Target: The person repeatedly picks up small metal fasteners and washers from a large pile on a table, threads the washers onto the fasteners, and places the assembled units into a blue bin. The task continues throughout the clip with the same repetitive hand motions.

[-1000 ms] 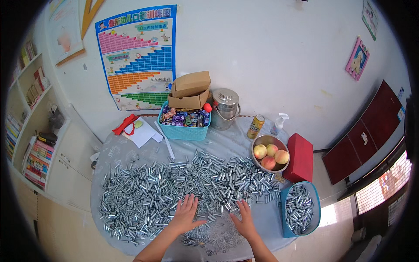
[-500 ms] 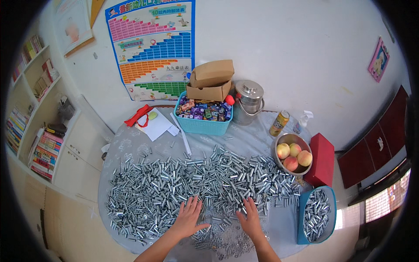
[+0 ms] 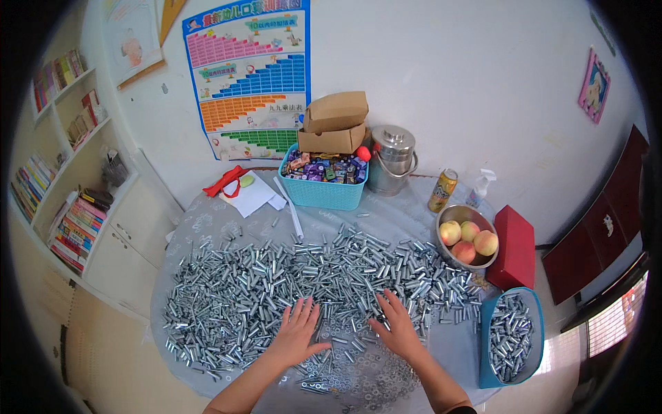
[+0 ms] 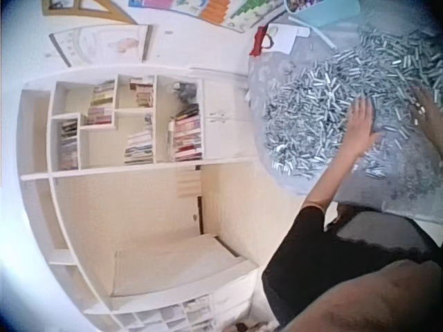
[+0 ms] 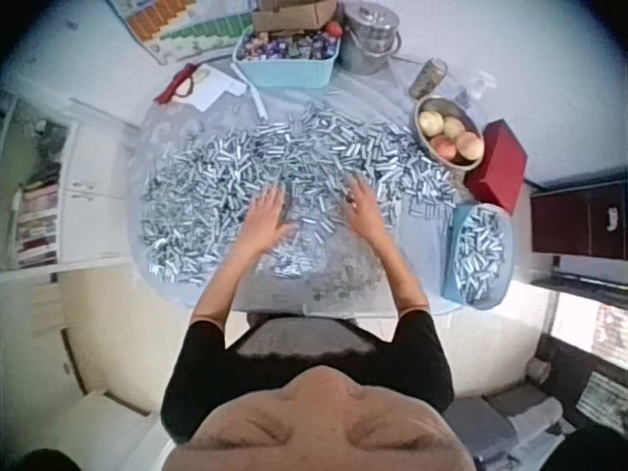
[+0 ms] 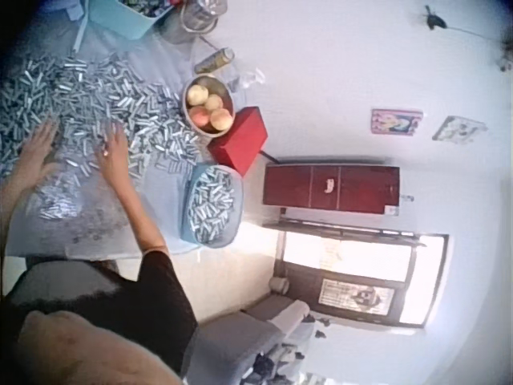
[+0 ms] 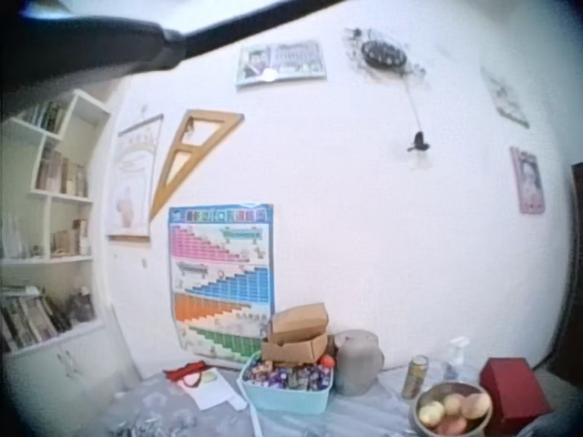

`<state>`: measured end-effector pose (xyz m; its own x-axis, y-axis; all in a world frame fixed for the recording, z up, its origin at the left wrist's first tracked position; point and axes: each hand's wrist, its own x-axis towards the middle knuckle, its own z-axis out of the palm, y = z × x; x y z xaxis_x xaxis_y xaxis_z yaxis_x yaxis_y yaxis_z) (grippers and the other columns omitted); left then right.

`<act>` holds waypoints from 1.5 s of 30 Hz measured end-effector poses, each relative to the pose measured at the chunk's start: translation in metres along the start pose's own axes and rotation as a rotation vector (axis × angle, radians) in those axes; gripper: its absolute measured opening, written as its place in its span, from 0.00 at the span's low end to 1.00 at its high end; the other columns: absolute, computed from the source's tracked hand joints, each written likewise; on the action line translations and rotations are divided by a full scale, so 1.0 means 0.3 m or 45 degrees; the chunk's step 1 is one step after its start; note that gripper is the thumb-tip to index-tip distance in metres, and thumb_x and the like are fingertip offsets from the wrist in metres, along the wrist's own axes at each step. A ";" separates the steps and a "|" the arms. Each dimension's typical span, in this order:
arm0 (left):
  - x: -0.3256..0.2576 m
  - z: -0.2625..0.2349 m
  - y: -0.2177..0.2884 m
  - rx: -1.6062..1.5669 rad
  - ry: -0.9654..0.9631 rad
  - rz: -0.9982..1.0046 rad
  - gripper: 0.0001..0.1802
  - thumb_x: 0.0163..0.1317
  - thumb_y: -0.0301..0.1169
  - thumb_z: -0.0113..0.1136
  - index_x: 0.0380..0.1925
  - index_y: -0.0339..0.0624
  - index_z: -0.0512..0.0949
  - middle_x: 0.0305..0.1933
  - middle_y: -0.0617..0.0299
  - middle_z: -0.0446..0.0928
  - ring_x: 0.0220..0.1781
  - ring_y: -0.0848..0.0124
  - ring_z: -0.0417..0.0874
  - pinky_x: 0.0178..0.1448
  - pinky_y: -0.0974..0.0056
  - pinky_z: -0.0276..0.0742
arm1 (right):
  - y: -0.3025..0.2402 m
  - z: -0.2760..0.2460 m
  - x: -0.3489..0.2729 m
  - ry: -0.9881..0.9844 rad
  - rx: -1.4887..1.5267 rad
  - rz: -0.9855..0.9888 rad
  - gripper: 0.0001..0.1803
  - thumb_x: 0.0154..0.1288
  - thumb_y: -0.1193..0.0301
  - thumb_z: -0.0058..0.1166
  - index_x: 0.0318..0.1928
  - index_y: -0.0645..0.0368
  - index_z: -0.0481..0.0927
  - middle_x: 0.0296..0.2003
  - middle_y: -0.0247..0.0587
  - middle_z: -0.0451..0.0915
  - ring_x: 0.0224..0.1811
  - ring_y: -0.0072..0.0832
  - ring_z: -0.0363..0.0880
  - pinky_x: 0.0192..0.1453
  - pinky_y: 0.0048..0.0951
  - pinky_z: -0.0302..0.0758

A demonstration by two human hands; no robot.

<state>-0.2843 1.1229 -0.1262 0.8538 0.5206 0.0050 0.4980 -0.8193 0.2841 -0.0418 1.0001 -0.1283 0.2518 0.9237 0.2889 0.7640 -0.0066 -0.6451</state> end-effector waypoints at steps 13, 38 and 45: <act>-0.325 0.103 0.059 0.030 0.288 0.142 0.49 0.56 0.57 0.55 0.66 0.32 0.52 0.72 0.42 0.44 0.74 0.47 0.41 0.72 0.44 0.37 | -0.102 0.001 -0.203 -0.150 -0.027 -0.285 0.31 0.60 0.66 0.57 0.63 0.60 0.63 0.64 0.54 0.60 0.65 0.47 0.61 0.67 0.38 0.60; -0.528 0.281 0.143 -0.191 0.448 0.345 0.21 0.54 0.35 0.62 0.47 0.38 0.76 0.55 0.50 0.72 0.64 0.50 0.65 0.65 0.50 0.59 | -0.180 0.316 -0.484 -0.142 -0.118 -0.380 0.08 0.50 0.69 0.62 0.32 0.55 0.81 0.28 0.40 0.80 0.34 0.39 0.78 0.40 0.36 0.73; -0.489 0.282 0.159 -0.219 0.440 0.364 0.23 0.54 0.38 0.62 0.49 0.40 0.76 0.57 0.53 0.72 0.65 0.52 0.65 0.65 0.49 0.60 | -0.014 0.031 -0.515 0.327 -0.112 0.253 0.05 0.54 0.74 0.56 0.32 0.60 0.81 0.30 0.47 0.80 0.32 0.41 0.79 0.38 0.35 0.75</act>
<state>-0.3730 0.9869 -0.1945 0.8377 0.3534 0.4164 0.1934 -0.9049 0.3791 -0.0895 0.8611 -0.1768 0.5338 0.7744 0.3397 0.7305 -0.2200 -0.6465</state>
